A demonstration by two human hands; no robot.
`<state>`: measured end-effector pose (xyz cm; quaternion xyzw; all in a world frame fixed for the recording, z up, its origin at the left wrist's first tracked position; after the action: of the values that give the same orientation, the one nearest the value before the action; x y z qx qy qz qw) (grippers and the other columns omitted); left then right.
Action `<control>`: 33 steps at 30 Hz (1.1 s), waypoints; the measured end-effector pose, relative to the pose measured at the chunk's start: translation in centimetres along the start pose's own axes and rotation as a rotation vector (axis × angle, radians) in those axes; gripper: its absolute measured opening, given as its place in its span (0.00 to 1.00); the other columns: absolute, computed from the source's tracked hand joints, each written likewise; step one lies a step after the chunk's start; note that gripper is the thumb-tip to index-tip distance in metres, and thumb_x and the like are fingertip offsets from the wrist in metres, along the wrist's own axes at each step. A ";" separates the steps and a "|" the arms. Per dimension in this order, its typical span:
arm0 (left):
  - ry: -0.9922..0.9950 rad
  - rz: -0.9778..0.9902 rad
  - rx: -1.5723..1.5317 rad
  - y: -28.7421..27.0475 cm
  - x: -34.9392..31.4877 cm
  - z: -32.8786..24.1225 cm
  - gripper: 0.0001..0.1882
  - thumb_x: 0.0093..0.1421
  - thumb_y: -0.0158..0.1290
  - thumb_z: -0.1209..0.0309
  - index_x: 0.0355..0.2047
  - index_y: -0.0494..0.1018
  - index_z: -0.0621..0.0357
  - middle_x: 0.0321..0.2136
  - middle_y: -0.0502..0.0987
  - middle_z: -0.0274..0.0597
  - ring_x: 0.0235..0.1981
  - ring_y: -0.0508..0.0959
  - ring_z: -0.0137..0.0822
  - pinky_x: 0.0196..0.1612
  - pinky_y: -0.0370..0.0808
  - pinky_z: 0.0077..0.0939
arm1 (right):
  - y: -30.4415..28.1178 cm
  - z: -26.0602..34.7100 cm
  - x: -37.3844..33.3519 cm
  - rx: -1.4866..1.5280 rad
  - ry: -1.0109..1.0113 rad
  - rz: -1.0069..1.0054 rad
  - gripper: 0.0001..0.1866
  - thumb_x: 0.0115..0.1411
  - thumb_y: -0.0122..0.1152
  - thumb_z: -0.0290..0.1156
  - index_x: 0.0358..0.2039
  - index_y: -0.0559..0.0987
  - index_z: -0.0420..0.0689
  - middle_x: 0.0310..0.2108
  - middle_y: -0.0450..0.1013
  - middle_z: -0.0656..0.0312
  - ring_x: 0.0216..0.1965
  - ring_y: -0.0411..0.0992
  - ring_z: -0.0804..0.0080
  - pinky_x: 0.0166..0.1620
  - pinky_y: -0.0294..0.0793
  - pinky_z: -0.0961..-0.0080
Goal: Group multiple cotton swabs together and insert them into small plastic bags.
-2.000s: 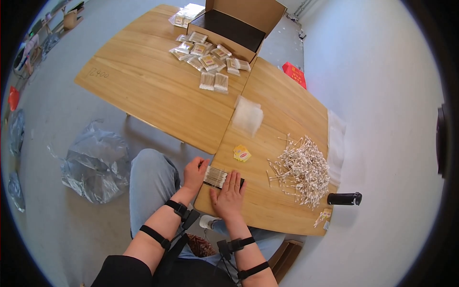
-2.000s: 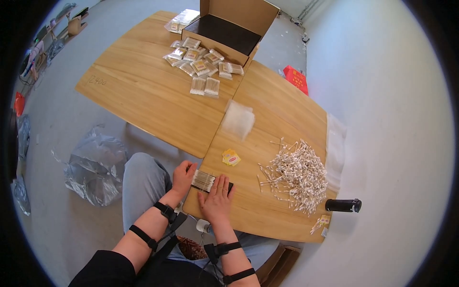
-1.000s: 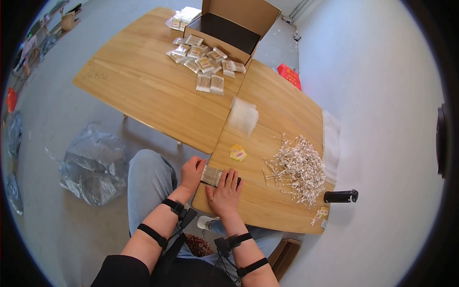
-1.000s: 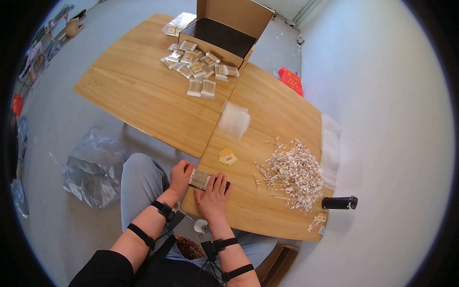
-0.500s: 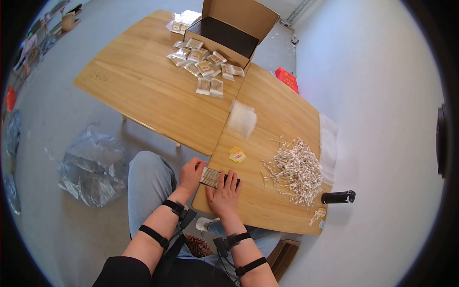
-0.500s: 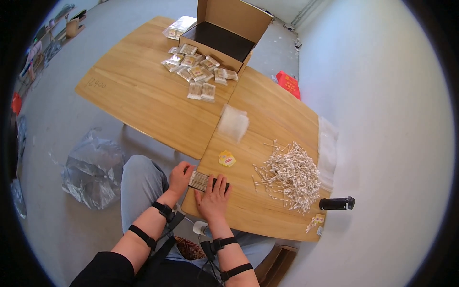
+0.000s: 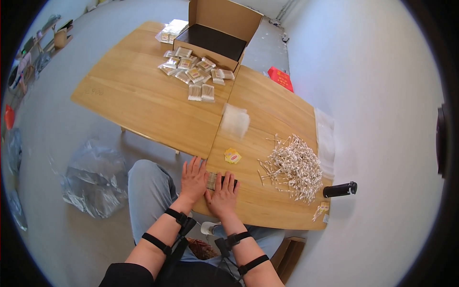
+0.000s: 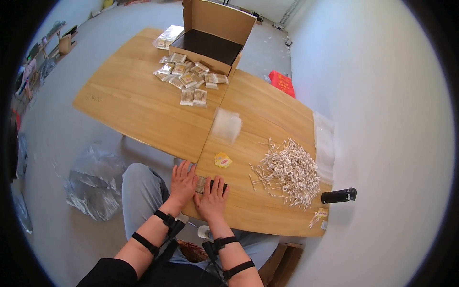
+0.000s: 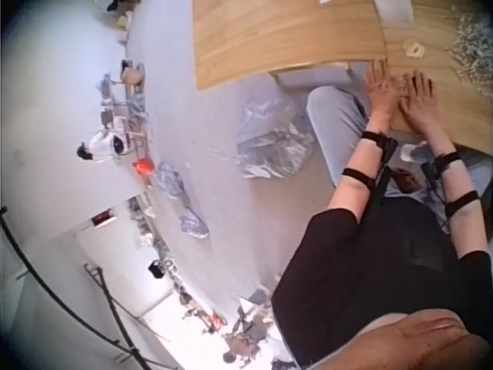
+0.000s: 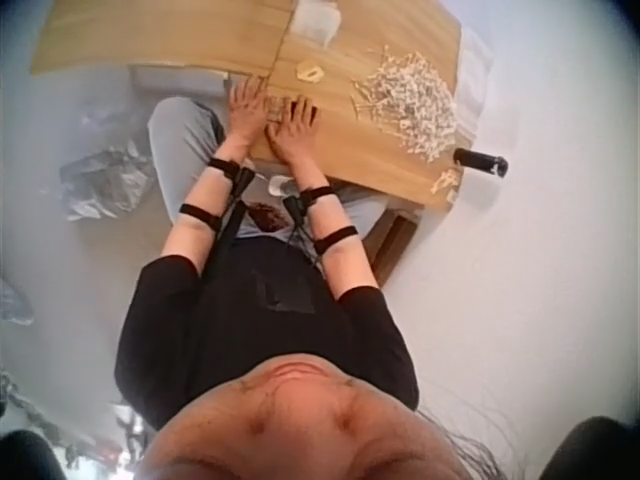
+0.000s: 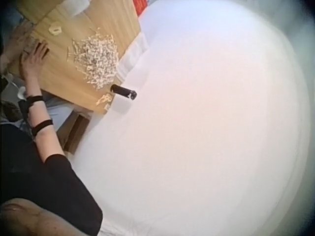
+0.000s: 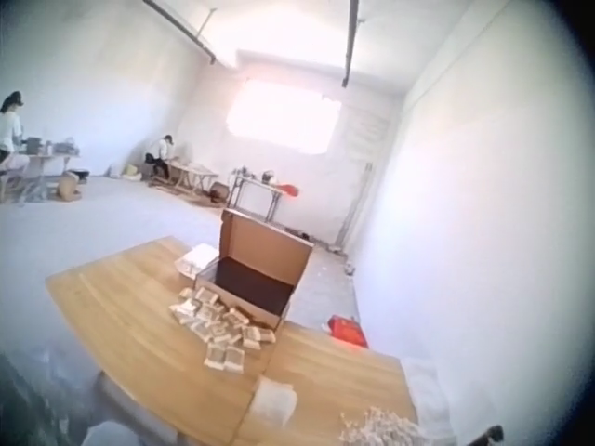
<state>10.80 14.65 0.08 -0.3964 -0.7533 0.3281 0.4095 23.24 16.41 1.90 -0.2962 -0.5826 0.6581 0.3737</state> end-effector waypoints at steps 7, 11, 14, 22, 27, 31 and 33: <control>0.166 0.140 0.050 0.2 -1.4 -0.6 0.28 0.62 0.48 0.56 0.60 0.65 0.57 0.65 0.60 0.38 0.68 0.53 0.38 0.69 0.44 0.47 | 1.2 -4.1 1.1 0.297 0.040 -0.223 0.34 0.58 0.59 0.45 0.60 0.65 0.38 0.60 0.60 0.43 0.62 0.57 0.47 0.63 0.52 0.54; 0.172 0.124 0.094 0.2 -1.5 -0.3 0.29 0.63 0.46 0.53 0.60 0.65 0.55 0.65 0.60 0.37 0.68 0.54 0.37 0.69 0.43 0.47 | 0.0 -7.6 5.0 0.334 0.139 -0.430 0.22 0.54 0.66 0.36 0.47 0.74 0.39 0.41 0.74 0.50 0.43 0.71 0.53 0.46 0.71 0.61; 0.169 0.134 0.149 0.5 -1.7 0.0 0.28 0.63 0.46 0.54 0.60 0.65 0.53 0.65 0.60 0.35 0.68 0.55 0.37 0.69 0.43 0.46 | -0.1 -9.2 8.2 0.548 0.328 -0.282 0.17 0.53 0.67 0.38 0.38 0.77 0.41 0.32 0.74 0.56 0.36 0.72 0.58 0.39 0.71 0.62; 0.134 0.168 0.095 0.7 -1.8 -0.3 0.28 0.64 0.45 0.54 0.62 0.64 0.52 0.66 0.57 0.34 0.69 0.52 0.35 0.69 0.41 0.45 | -0.4 -8.9 10.8 0.277 0.286 -0.239 0.16 0.49 0.69 0.39 0.30 0.75 0.43 0.29 0.72 0.57 0.34 0.71 0.58 0.37 0.71 0.63; 0.129 0.166 0.018 0.4 -1.8 -0.5 0.28 0.64 0.47 0.57 0.62 0.62 0.54 0.66 0.57 0.37 0.68 0.53 0.37 0.69 0.42 0.46 | -0.1 -9.4 10.8 0.317 0.339 -0.279 0.15 0.48 0.70 0.39 0.29 0.74 0.43 0.31 0.72 0.56 0.36 0.71 0.57 0.38 0.70 0.63; 0.120 0.159 -0.004 0.4 -2.0 -0.2 0.28 0.63 0.47 0.57 0.62 0.63 0.54 0.66 0.57 0.38 0.68 0.53 0.37 0.69 0.43 0.46 | -0.2 -9.2 11.0 0.337 0.370 -0.174 0.15 0.49 0.69 0.37 0.28 0.74 0.43 0.30 0.72 0.56 0.36 0.71 0.56 0.39 0.71 0.63; 0.109 0.160 0.028 0.3 -2.2 0.0 0.28 0.63 0.47 0.56 0.61 0.64 0.53 0.66 0.58 0.36 0.68 0.54 0.36 0.69 0.42 0.45 | -0.3 -8.8 10.9 0.356 0.404 -0.115 0.14 0.49 0.69 0.36 0.29 0.74 0.43 0.31 0.72 0.56 0.37 0.71 0.55 0.41 0.71 0.63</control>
<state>11.66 12.90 -0.94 -0.4670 -0.6912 0.3482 0.4277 24.61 30.41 1.36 -0.3174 -0.3873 0.6555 0.5653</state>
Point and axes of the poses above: each hand's wrist, its own x-axis towards the middle knuckle, its own y-axis out of the palm, z = x × y, the point moved 4 cm from there along x, towards the middle knuckle
